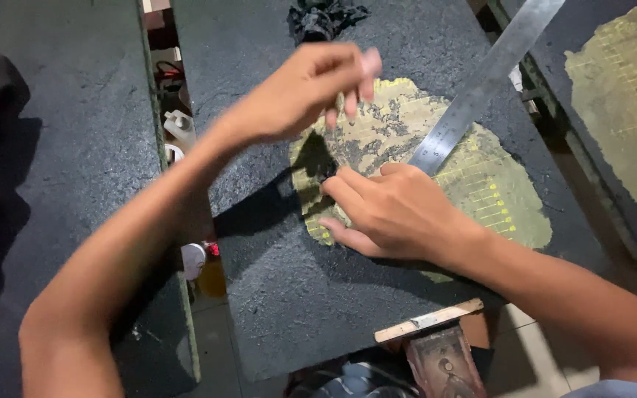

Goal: The person is using a metal ruler and a small scraper to remove dried ink or emulsion from a screen printing mesh.

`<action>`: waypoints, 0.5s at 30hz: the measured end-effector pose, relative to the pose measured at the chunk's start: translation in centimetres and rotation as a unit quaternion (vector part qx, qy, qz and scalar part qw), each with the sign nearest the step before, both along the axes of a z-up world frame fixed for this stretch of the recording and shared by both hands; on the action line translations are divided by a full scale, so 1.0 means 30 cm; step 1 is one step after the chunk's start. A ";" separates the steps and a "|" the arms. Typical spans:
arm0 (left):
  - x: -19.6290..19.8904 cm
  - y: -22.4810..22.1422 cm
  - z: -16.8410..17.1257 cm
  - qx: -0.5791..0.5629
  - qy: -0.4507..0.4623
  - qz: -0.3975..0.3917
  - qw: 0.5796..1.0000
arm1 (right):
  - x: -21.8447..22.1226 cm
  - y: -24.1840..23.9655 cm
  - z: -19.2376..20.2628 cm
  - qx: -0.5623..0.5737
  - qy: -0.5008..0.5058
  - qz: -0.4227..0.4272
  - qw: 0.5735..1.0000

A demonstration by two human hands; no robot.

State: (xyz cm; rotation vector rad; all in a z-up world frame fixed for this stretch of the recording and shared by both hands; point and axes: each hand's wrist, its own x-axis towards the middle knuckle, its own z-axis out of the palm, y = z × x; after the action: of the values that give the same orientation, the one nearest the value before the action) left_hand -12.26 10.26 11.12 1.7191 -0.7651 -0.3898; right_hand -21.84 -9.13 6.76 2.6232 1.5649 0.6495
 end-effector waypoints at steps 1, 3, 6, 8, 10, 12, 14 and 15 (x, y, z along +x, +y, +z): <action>-0.025 0.003 0.069 0.001 -0.001 -0.001 1.000 | 0.002 -0.004 -0.010 0.001 -0.001 -0.001 1.000; -0.074 0.008 0.205 0.428 0.076 -0.095 0.895 | 0.007 -0.011 -0.030 -0.010 -0.011 -0.004 1.000; -0.090 0.026 0.218 0.416 0.061 -0.114 0.900 | -0.001 -0.001 0.001 -0.019 -0.005 -0.008 1.000; -0.069 0.032 0.195 0.403 0.036 -0.127 0.905 | -0.002 0.003 0.006 -0.015 -0.015 -0.009 1.000; -0.056 0.036 0.176 0.391 0.010 -0.140 0.910 | 0.000 0.003 0.006 -0.011 -0.026 -0.010 1.000; -0.050 0.035 0.158 0.397 -0.099 -0.026 0.912 | 0.002 0.001 0.000 -0.030 -0.001 -0.005 1.000; 0.009 0.053 0.052 0.377 -0.231 0.078 0.893 | 0.008 -0.002 -0.008 -0.026 0.012 -0.005 1.000; 0.038 0.063 -0.001 0.344 -0.358 0.179 0.850 | 0.010 -0.003 -0.012 -0.023 0.026 -0.003 0.999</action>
State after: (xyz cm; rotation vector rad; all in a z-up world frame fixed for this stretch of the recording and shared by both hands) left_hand -11.11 12.16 11.08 2.6987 -0.8449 0.3197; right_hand -21.54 -9.23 6.40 2.6305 1.5654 0.5412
